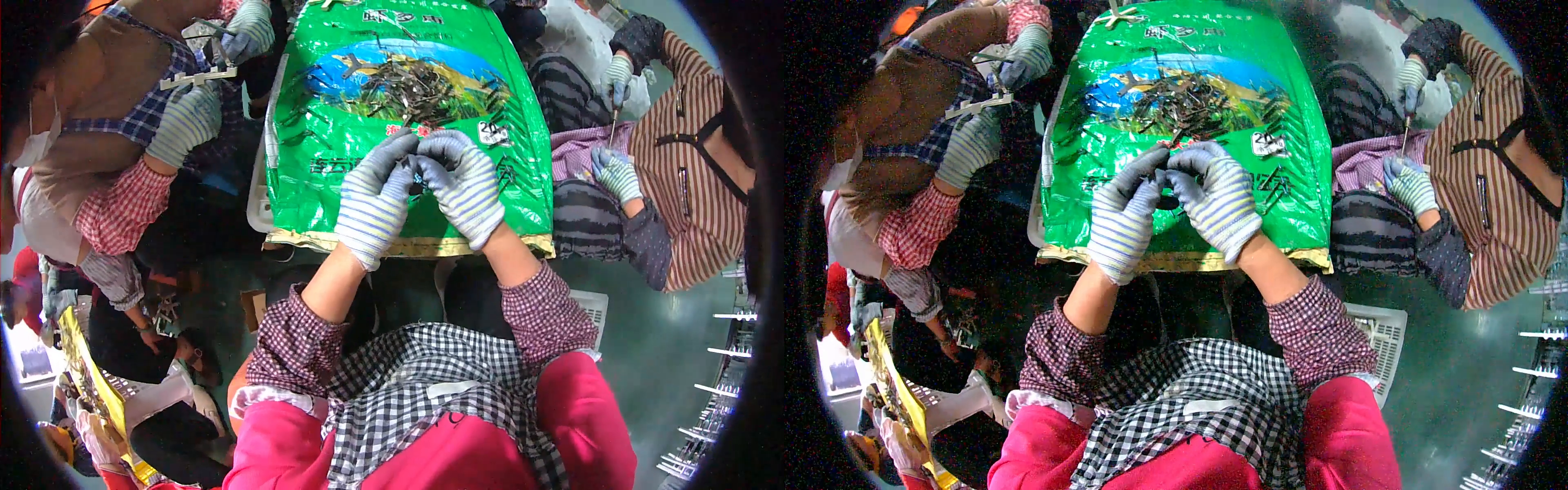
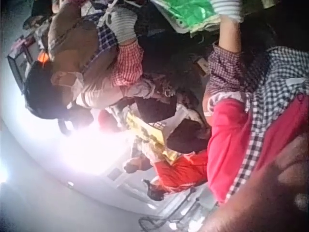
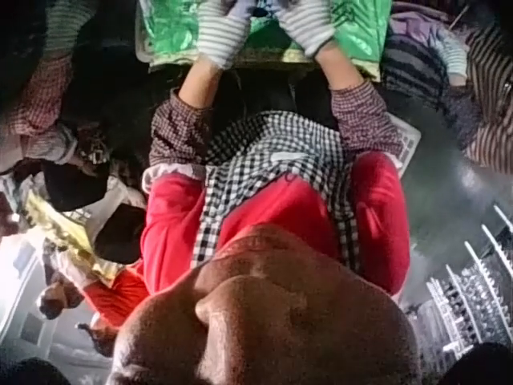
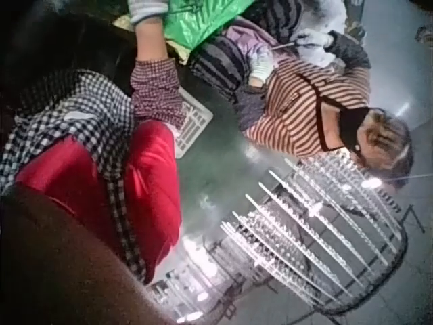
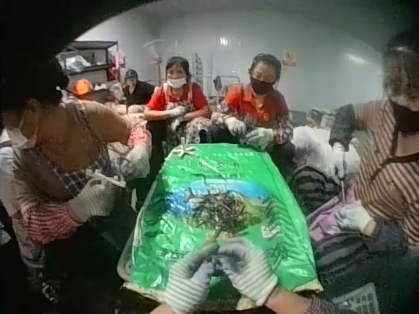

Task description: The person sorts small manufactured parts by hand, inspecting them on a work surface.

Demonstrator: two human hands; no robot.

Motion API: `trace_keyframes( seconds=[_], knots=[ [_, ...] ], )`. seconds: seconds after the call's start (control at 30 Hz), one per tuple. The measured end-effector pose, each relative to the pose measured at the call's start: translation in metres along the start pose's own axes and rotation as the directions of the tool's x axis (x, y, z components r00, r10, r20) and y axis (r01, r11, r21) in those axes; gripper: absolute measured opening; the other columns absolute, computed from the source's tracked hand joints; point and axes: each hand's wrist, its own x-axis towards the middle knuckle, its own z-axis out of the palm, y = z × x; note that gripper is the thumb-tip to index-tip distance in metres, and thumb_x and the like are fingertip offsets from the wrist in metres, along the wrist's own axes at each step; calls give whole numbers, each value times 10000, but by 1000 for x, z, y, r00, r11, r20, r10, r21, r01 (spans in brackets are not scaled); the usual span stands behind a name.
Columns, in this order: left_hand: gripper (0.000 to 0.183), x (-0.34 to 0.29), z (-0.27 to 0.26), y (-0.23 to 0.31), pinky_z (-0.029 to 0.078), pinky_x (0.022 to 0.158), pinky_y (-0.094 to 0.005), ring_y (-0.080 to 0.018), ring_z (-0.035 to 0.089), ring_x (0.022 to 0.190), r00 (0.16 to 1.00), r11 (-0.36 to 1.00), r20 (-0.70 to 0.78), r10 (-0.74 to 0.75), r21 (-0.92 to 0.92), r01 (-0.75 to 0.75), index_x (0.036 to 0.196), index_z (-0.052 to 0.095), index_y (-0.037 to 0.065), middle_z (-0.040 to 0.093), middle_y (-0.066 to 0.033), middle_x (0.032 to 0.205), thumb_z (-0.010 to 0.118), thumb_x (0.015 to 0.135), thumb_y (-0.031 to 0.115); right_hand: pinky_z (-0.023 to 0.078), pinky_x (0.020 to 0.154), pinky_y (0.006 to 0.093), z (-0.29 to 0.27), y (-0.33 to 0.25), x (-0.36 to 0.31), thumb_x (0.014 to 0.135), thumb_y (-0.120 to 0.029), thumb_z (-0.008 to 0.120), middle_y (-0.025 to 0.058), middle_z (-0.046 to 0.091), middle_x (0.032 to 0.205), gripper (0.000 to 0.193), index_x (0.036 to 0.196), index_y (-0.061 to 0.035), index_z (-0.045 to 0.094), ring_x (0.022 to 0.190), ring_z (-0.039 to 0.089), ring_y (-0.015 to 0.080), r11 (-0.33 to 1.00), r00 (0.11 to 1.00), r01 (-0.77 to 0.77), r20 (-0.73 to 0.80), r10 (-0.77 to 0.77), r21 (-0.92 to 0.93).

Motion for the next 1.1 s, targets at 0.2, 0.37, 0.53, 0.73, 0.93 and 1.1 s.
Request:
trace_keyframes(
  seconds=[0.2, 0.37, 0.53, 0.73, 0.93, 1.1],
  knots=[
    [301, -2, 6, 6, 443, 869, -274, -174, 563, 993, 998, 997, 9, -64, -51, 64, 1128, 566, -23, 585, -134, 1105, 507, 835, 17, 479, 678, 256, -4, -4, -3, 823, -145, 646, 77, 615, 829, 192, 897, 28, 608, 748, 572, 114, 984, 997, -72, 34, 68, 160],
    [318, -6, 5, -7, 476, 773, -236, -94, 547, 900, 998, 998, 45, -40, -45, 42, 1196, 537, 8, 593, -53, 1052, 510, 889, 85, 481, 683, 263, -5, -1, -7, 815, -111, 636, 75, 624, 803, 146, 873, 20, 605, 720, 574, 122, 974, 991, -131, 56, 122, 185],
    [319, -6, 0, -4, 477, 771, -237, -98, 548, 904, 999, 999, 28, -15, -47, 17, 1194, 540, 13, 594, -47, 1058, 524, 888, 101, 484, 661, 270, -10, -7, -2, 762, -42, 633, 105, 618, 780, 105, 856, -6, 604, 690, 591, 171, 960, 967, 240, 122, -224, -146],
    [285, -9, 0, 3, 473, 742, -242, -127, 568, 873, 995, 992, 56, -85, -88, 90, 1123, 570, -3, 603, -100, 1021, 499, 849, 23, 479, 681, 274, -8, -3, 0, 748, -48, 659, 92, 614, 811, 157, 879, 6, 593, 733, 577, 157, 979, 978, -169, 144, 152, 112],
    [330, -7, -1, 10, 441, 875, -296, -181, 557, 1005, 984, 972, 97, 152, 168, -166, 1158, 561, 28, 573, -122, 1151, 510, 832, 35, 470, 785, 299, -14, 0, -1, 726, -11, 621, 115, 582, 873, 212, 935, 4, 587, 846, 578, 222, 981, 996, 81, 41, -75, -179],
    [305, -19, -3, -1, 445, 880, -306, -204, 556, 1029, 973, 969, 100, 210, 114, -221, 1137, 564, 13, 557, -152, 1167, 520, 839, 61, 464, 697, 247, -3, 4, -13, 753, 26, 578, 36, 562, 847, 141, 890, -6, 582, 758, 537, 103, 987, 995, -43, 91, 30, 153]
  ],
)
